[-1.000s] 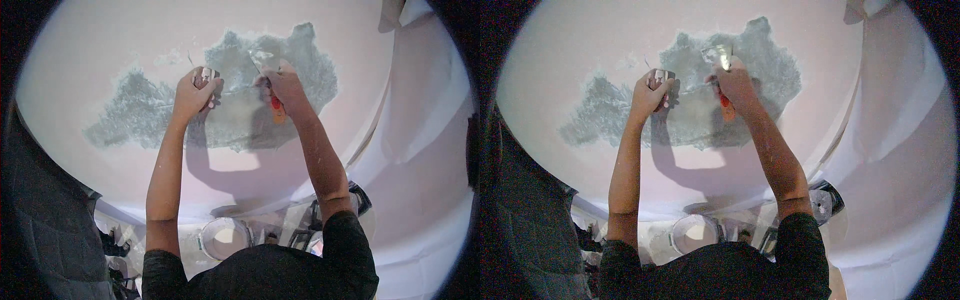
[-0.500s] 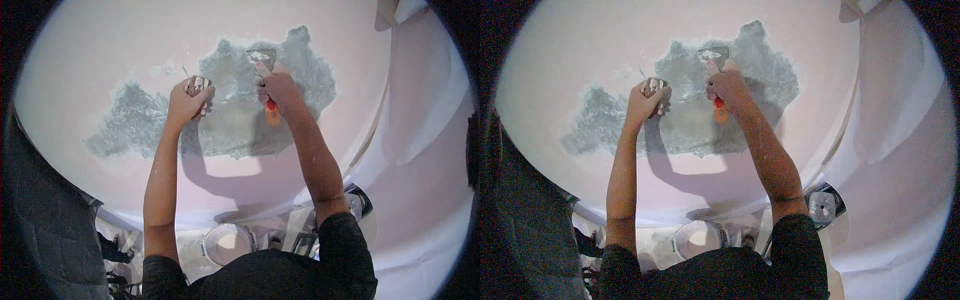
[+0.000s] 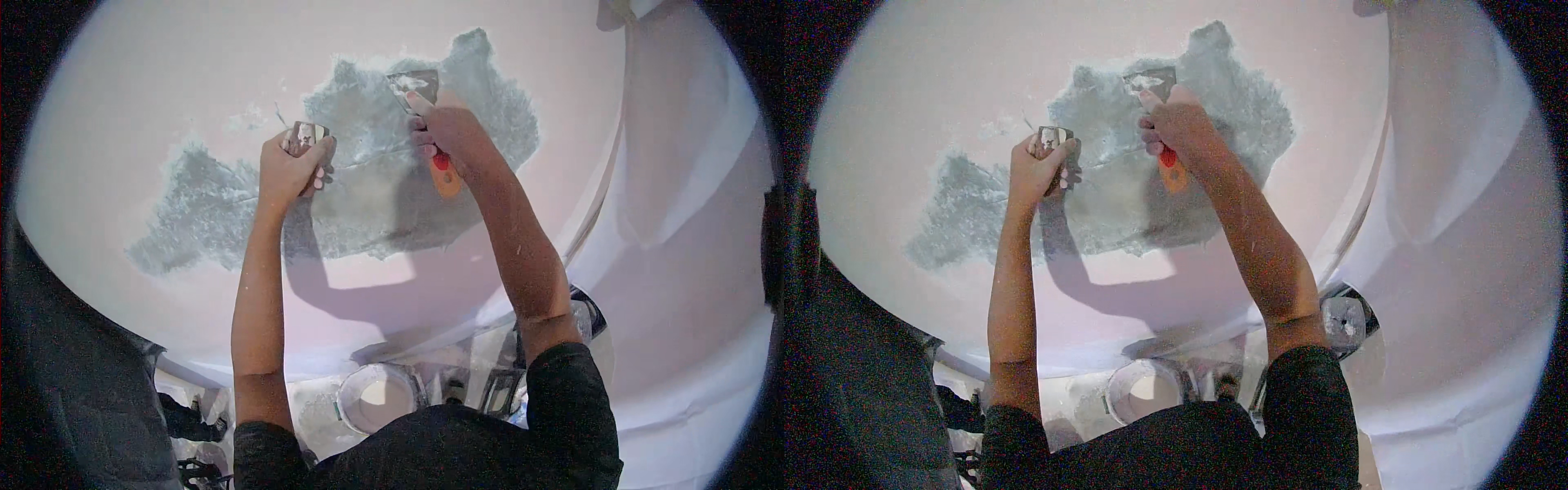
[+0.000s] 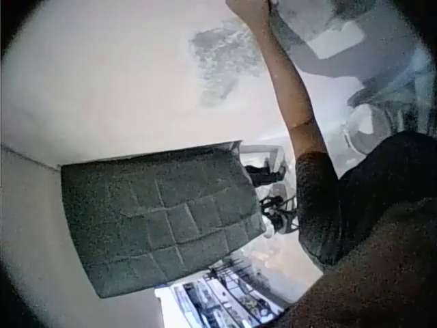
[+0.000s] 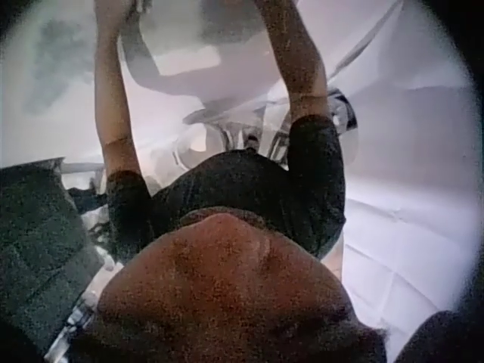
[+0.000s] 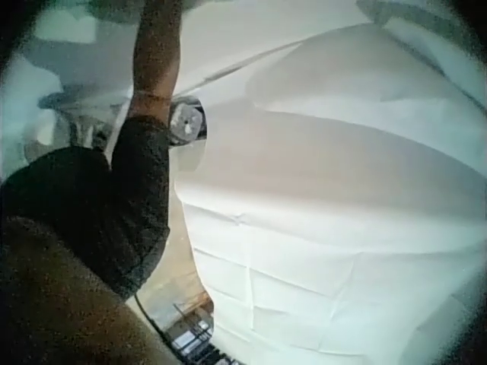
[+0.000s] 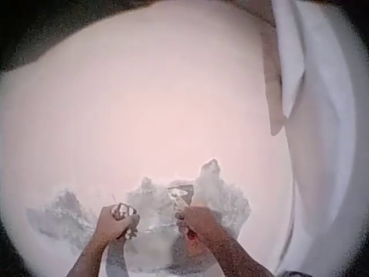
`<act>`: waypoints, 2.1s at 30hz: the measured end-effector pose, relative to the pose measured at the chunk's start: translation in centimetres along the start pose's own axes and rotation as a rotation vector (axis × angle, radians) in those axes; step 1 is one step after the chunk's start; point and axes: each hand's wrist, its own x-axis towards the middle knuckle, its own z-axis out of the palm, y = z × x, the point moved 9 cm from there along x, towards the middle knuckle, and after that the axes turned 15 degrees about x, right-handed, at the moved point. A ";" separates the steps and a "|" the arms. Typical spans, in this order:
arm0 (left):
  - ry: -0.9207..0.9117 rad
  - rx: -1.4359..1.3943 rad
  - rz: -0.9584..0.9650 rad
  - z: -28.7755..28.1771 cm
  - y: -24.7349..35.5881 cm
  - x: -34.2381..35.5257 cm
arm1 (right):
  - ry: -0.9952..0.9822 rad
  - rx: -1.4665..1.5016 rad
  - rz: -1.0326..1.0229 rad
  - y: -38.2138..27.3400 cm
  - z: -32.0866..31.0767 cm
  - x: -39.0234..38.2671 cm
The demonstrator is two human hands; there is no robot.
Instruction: The person is using a putty knife and a sanding block to patch and smooth a section of a wall.
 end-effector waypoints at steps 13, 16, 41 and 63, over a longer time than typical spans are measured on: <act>0.029 -0.003 0.045 0.3 0.6 -0.4 | 0.052 -0.161 -0.130 -0.1 -0.4 0.2; 0.053 0.003 0.018 0.3 1.7 -1.9 | 0.070 -0.316 -0.219 -0.8 -1.0 -1.5; -0.465 -0.810 -0.289 3.7 -4.3 -27.6 | -0.030 -0.380 0.043 14.1 4.7 -26.9; -0.264 -0.175 -0.189 12.0 -3.8 -32.2 | -0.248 -0.715 0.455 13.6 -7.6 -32.6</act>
